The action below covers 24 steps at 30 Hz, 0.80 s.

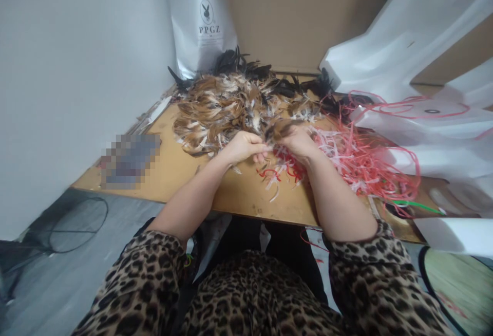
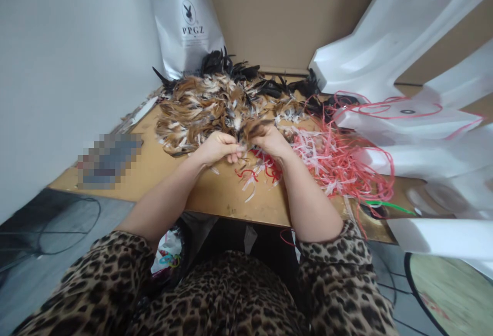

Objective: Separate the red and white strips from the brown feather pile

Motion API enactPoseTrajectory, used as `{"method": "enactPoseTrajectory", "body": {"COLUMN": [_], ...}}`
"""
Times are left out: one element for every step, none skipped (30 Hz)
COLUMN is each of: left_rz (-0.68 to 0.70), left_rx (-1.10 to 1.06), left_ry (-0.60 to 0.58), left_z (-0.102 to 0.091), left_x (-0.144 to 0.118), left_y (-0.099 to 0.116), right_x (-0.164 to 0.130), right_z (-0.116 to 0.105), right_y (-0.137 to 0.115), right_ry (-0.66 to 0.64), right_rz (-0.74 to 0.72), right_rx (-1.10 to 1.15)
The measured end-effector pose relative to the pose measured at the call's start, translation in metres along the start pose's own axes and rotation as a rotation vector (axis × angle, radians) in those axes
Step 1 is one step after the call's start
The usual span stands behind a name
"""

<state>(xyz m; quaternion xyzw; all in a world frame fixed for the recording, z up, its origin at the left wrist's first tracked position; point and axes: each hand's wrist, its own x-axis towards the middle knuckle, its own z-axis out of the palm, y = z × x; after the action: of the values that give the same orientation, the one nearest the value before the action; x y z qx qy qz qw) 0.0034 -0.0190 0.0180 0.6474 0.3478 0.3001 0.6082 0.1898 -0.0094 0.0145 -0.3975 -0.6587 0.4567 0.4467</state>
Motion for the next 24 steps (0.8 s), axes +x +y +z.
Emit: {"method": "enactPoseTrajectory", "body": {"left_rz": [0.004, 0.007, 0.008, 0.005, 0.002, -0.005, -0.011, -0.019, -0.026, -0.033, -0.041, -0.047, -0.051, -0.056, -0.061, -0.063, -0.065, -0.057, -0.043, -0.032, -0.017, -0.002, 0.010, 0.021], "left_rx": [-0.048, -0.094, -0.136, -0.187, -0.232, -0.270, -0.301, -0.315, -0.308, -0.280, -0.231, -0.165, -0.089, -0.009, 0.070, 0.146, 0.216, 0.276, 0.336, 0.374, 0.388, 0.381, 0.357, 0.324], "left_ry": [0.078, 0.135, 0.176, 0.212, 0.240, 0.263, 0.290, 0.317, 0.345, 0.374, 0.397, 0.411, 0.408, 0.384, 0.339, 0.280, 0.210, 0.148, 0.097, 0.054, 0.006, -0.046, -0.085, -0.126], "left_z": [-0.001, -0.003, -0.004, -0.005, -0.006, -0.007, -0.008, -0.008, -0.008, -0.008, -0.008, -0.008, -0.008, -0.008, -0.008, -0.008, -0.008, -0.008, -0.007, -0.007, -0.006, -0.005, -0.004, -0.002], "left_x": [0.002, 0.004, 0.006, 0.008, 0.010, 0.011, 0.013, 0.013, 0.014, 0.014, 0.014, 0.014, 0.014, 0.013, 0.012, 0.011, 0.009, 0.007, 0.005, 0.003, 0.001, -0.001, -0.003, -0.004], "left_y": [-0.001, -0.002, -0.004, -0.005, -0.007, -0.008, -0.008, -0.009, -0.009, -0.009, -0.009, -0.010, -0.011, -0.012, -0.013, -0.014, -0.015, -0.015, -0.014, -0.013, -0.011, -0.009, -0.006, -0.004], "right_x": [0.000, 0.001, 0.001, 0.001, 0.001, 0.001, 0.000, 0.000, -0.001, -0.002, -0.003, -0.004, -0.005, -0.006, -0.007, -0.008, -0.008, -0.008, -0.008, -0.008, -0.007, -0.007, -0.006, -0.005], "right_z": [0.001, 0.003, 0.005, 0.007, 0.008, 0.010, 0.011, 0.013, 0.015, 0.017, 0.020, 0.022, 0.025, 0.027, 0.029, 0.029, 0.029, 0.028, 0.026, 0.023, 0.019, 0.015, 0.011, 0.006], "right_y": [0.001, 0.002, 0.002, 0.001, 0.000, -0.001, -0.002, -0.003, -0.005, -0.006, -0.008, -0.009, -0.011, -0.013, -0.015, -0.017, -0.019, -0.022, -0.023, -0.025, -0.025, -0.025, -0.024, -0.022], "right_ry": [0.039, 0.065, 0.080, 0.091, 0.102, 0.106, 0.107, 0.106, 0.104, 0.100, 0.094, 0.087, 0.080, 0.068, 0.050, 0.025, -0.001, -0.027, -0.050, -0.067, -0.078, -0.089, -0.103, -0.123], "right_rz": [0.013, 0.029, 0.040, 0.042, 0.034, 0.015, -0.015, -0.056, -0.111, -0.174, -0.243, -0.308, -0.366, -0.411, -0.441, -0.459, -0.466, -0.465, -0.456, -0.438, -0.411, -0.373, -0.322, -0.257], "right_rx": [0.020, 0.026, 0.015, -0.015, -0.057, -0.109, -0.170, -0.241, -0.323, -0.413, -0.511, -0.613, -0.713, -0.806, -0.884, -0.942, -0.975, -0.981, -0.961, -0.915, -0.842, -0.744, -0.633, -0.517]}}
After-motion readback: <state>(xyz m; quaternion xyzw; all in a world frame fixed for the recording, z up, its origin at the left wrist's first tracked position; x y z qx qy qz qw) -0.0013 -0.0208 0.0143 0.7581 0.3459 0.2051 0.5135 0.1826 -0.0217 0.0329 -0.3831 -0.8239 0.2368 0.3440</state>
